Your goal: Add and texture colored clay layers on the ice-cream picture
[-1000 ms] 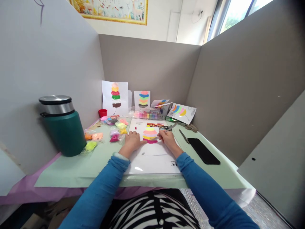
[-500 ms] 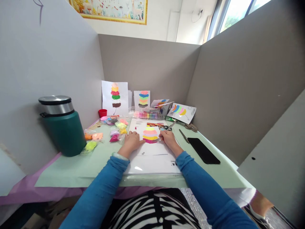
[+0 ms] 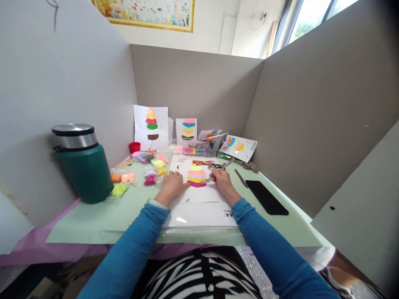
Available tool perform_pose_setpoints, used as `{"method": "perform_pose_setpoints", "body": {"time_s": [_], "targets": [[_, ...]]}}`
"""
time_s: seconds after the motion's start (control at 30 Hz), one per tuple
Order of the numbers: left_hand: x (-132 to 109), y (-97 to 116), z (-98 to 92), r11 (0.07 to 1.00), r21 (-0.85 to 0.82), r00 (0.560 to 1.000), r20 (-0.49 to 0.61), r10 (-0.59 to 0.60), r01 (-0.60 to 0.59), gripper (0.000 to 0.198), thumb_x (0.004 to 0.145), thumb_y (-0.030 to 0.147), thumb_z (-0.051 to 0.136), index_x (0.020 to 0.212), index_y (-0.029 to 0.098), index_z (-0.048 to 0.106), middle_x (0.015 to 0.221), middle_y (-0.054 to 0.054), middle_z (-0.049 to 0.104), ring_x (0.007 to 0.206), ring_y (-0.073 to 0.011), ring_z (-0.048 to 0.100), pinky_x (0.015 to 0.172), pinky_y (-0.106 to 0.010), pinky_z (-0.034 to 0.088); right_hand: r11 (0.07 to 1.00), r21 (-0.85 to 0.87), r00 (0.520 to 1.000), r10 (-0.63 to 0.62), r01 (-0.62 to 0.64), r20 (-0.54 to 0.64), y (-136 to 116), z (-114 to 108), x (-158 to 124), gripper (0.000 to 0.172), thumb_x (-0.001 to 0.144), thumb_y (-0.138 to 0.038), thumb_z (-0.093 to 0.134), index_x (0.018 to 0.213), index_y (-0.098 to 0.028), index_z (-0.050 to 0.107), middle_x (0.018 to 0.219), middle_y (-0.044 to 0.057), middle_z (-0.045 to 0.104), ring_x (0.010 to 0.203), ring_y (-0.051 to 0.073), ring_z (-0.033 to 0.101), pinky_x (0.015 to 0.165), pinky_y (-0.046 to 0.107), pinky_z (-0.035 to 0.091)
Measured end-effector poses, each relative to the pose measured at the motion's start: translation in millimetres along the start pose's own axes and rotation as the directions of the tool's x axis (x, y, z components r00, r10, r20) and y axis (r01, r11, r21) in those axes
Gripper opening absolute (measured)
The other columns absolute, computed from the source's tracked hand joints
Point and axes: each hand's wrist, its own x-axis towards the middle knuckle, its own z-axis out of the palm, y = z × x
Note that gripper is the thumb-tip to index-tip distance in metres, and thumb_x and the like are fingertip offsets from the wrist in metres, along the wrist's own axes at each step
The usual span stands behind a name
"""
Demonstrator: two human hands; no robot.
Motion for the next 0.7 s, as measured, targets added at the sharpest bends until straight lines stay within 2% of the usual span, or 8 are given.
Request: {"method": "perform_pose_setpoints", "body": {"time_s": [0.13, 0.33, 0.47, 0.6, 0.7], "targets": [[0.5, -0.2, 0.6, 1.0, 0.006, 1.0, 0.0, 0.001, -0.001, 0.053, 0.087, 0.057, 0.044, 0.11, 0.015, 0.068, 0.126, -0.017, 0.06, 0.12, -0.0348, 0.046, 0.096, -0.045, 0.037, 0.999, -0.042, 0.999, 0.002, 0.0, 0.034, 3.6, 4.8, 1.9, 0.034, 0.075, -0.043, 0.052, 0.055, -0.018, 0.063, 0.047, 0.002, 0.056, 0.05, 0.015, 0.051, 0.052, 0.026, 0.038], [0.1, 0.2, -0.7, 1.0, 0.005, 1.0, 0.008, -0.003, 0.003, 0.053, 0.087, 0.056, 0.045, 0.11, 0.015, 0.069, 0.126, -0.017, 0.06, 0.119, -0.0351, 0.046, 0.096, -0.045, 0.037, 0.979, -0.191, 0.994, 0.054, -0.072, -0.099, 3.4, -12.6, 5.1, 0.031, 0.074, -0.033, 0.048, 0.049, -0.02, 0.06, 0.048, 0.002, 0.059, 0.055, 0.016, 0.055, 0.059, 0.027, 0.04], [0.4, 0.3, -0.3, 1.0, -0.002, 1.0, 0.006, -0.008, 0.008, 0.052, 0.087, 0.057, 0.045, 0.109, 0.016, 0.069, 0.126, -0.017, 0.061, 0.12, -0.0349, 0.046, 0.096, -0.044, 0.037, 0.982, -0.182, 0.99, 0.026, -0.051, -0.138, 0.1, -15.7, 2.7, 0.032, 0.075, -0.033, 0.049, 0.048, -0.021, 0.06, 0.048, 0.002, 0.059, 0.056, 0.016, 0.055, 0.06, 0.027, 0.04], [0.7, 0.8, 0.2, 1.0, 0.007, 1.0, 0.006, -0.013, 0.013, 0.052, 0.087, 0.057, 0.045, 0.109, 0.016, 0.069, 0.126, -0.017, 0.061, 0.12, -0.0349, 0.046, 0.096, -0.044, 0.037, 0.999, -0.032, 1.0, 0.014, -0.015, -0.028, -3.8, -0.9, -3.5, 0.033, 0.077, -0.041, 0.052, 0.055, -0.018, 0.063, 0.047, 0.001, 0.057, 0.048, 0.014, 0.051, 0.054, 0.026, 0.04], [0.8, 0.9, 0.4, 1.0, 0.011, 1.0, 0.008, -0.014, 0.013, 0.052, 0.087, 0.057, 0.045, 0.11, 0.016, 0.069, 0.126, -0.017, 0.061, 0.12, -0.0349, 0.046, 0.096, -0.045, 0.037, 1.0, -0.019, 0.997, -0.011, 0.013, 0.076, -6.3, 12.9, -8.0, 0.036, 0.079, -0.044, 0.051, 0.059, -0.018, 0.065, 0.047, 0.001, 0.057, 0.048, 0.014, 0.051, 0.052, 0.026, 0.039]]}}
